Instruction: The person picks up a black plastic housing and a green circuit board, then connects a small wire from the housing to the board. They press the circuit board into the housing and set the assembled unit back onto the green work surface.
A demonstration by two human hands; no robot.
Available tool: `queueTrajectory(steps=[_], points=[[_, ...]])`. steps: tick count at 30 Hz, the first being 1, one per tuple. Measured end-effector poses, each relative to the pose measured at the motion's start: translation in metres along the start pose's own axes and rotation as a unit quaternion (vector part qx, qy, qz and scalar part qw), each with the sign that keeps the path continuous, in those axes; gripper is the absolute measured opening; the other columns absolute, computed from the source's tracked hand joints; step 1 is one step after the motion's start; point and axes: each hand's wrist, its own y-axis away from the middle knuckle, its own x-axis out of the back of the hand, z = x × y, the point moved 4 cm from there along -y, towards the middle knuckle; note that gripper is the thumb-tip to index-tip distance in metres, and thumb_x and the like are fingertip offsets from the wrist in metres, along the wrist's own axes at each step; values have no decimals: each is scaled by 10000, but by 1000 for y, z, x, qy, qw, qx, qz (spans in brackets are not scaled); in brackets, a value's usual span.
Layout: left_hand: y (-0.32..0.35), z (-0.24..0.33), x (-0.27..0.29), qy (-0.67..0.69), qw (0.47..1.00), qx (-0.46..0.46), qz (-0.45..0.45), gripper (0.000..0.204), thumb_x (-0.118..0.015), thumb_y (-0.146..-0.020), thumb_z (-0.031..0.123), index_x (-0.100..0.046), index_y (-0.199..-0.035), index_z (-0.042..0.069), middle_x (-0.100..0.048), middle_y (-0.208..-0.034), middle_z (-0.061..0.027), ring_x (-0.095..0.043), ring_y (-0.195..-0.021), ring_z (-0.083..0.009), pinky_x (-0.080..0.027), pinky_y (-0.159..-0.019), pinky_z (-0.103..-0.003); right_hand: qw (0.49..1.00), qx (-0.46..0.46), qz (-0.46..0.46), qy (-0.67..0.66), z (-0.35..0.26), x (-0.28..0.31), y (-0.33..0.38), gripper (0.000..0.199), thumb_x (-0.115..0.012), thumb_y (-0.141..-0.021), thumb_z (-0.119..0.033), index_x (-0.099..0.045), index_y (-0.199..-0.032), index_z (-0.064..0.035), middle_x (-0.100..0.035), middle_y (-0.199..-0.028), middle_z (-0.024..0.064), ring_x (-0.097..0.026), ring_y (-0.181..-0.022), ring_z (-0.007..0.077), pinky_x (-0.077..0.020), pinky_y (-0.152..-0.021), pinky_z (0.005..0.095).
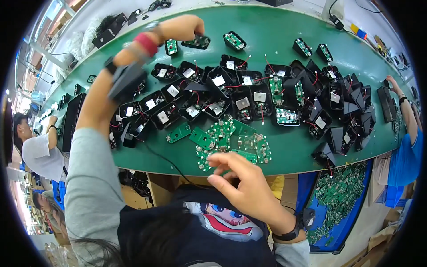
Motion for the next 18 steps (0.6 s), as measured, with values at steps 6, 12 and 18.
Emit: queueTrajectory(steps=[6,12,18], points=[[-66,-58,-62,-128,987,37,-95,240,-585,-691,62,-686,-907,38,-652,-925,-200,-626,-854,-352,-500,-760,-401,984,-88,155,1,26,46,54,270,-570,-821,14,-550,-1090,29,-591,-979,91,-593,-870,134,-485,-775,244],[-113,18,-60,40,978,-199,-40,452,-654,-634,91,-624,-1085,78,-649,-1019,-139,-610,-930,-339,-483,-829,-382,960,-104,259,-27,23,62,56,180,-553,-828,19,-561,-1007,34,-589,-902,63,-587,-827,118,-467,-739,216],[-85,33,-70,-75,993,-56,-65,467,-709,-609,132,-614,-1058,43,-636,-945,-166,-592,-913,-347,-479,-808,-405,976,28,196,96,10,53,19,136,-566,-821,23,-590,-953,44,-588,-882,86,-588,-805,132,-467,-700,216]])
